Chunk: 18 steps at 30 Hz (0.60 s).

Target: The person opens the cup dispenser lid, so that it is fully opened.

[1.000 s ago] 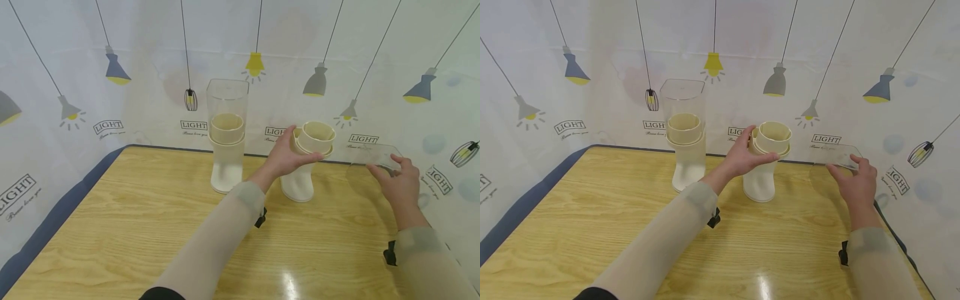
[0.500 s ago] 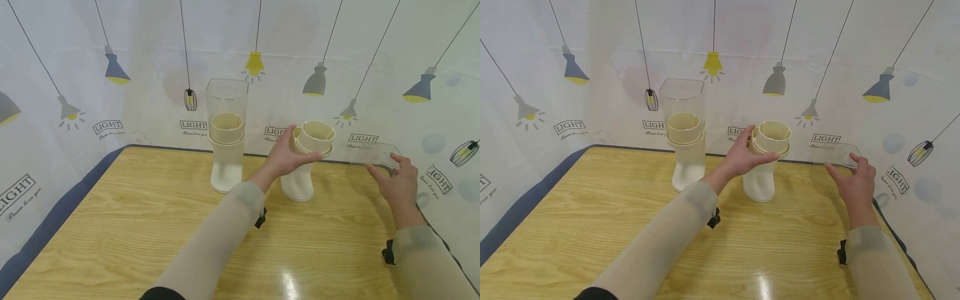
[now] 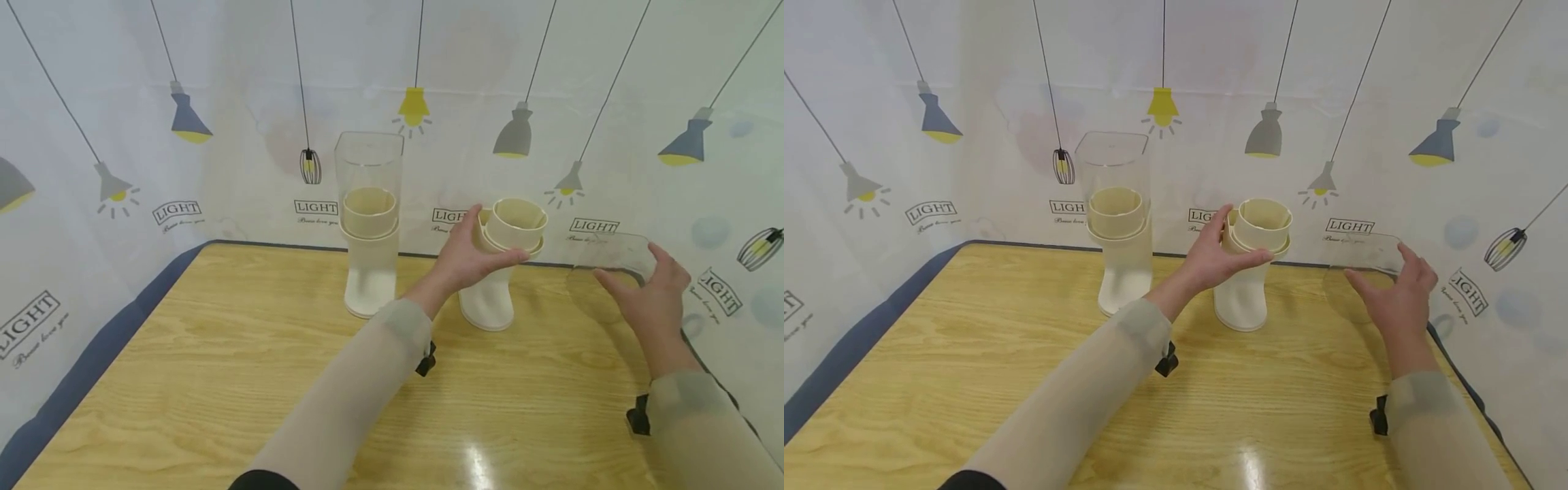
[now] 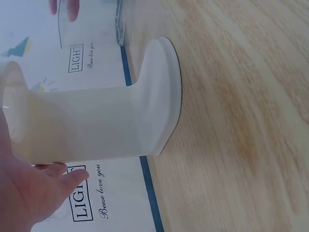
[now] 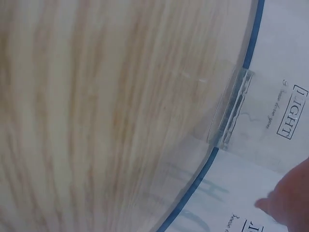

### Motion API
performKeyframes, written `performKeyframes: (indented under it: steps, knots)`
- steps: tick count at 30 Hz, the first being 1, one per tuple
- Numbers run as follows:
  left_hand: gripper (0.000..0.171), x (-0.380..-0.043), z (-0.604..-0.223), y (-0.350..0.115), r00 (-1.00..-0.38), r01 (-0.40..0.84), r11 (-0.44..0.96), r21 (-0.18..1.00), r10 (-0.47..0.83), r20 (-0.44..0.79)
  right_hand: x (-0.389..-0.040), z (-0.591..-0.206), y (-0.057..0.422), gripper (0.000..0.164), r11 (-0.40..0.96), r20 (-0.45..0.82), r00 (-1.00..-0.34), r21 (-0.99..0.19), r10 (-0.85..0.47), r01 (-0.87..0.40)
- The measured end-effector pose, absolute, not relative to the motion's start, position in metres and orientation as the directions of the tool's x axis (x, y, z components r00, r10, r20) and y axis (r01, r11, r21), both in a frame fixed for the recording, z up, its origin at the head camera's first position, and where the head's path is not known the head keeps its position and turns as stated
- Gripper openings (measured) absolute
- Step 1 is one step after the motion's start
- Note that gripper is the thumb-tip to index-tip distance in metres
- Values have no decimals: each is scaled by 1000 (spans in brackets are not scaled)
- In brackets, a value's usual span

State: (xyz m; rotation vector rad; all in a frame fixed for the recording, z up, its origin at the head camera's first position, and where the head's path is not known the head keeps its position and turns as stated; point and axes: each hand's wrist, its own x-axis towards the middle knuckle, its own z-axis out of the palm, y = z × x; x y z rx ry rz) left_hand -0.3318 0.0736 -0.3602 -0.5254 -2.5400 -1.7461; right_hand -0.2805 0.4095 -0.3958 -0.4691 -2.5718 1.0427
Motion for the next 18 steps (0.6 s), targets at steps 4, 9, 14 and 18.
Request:
performKeyframes:
  steps: [4, 9, 14, 18]
  knots:
    - [137, -328, -359, 71, -948, 261, 303, 917, 262, 183, -276, -387, 398, 102, 654, 235, -854, -741, 465, 152]
    - [132, -317, -361, 55, -936, 287, 276, 917, 286, 207, -265, -365, 371, 75, 632, 360, -819, -775, 447, 5]
    - [111, -296, -362, 27, -883, 363, 197, 911, 386, 268, -244, -343, 337, 59, 633, 464, -804, -760, 372, -146]
    - [98, -275, -360, 2, -844, 405, 159, 900, 443, 302, -227, -334, 315, 52, 641, 565, -773, -714, 289, -282]
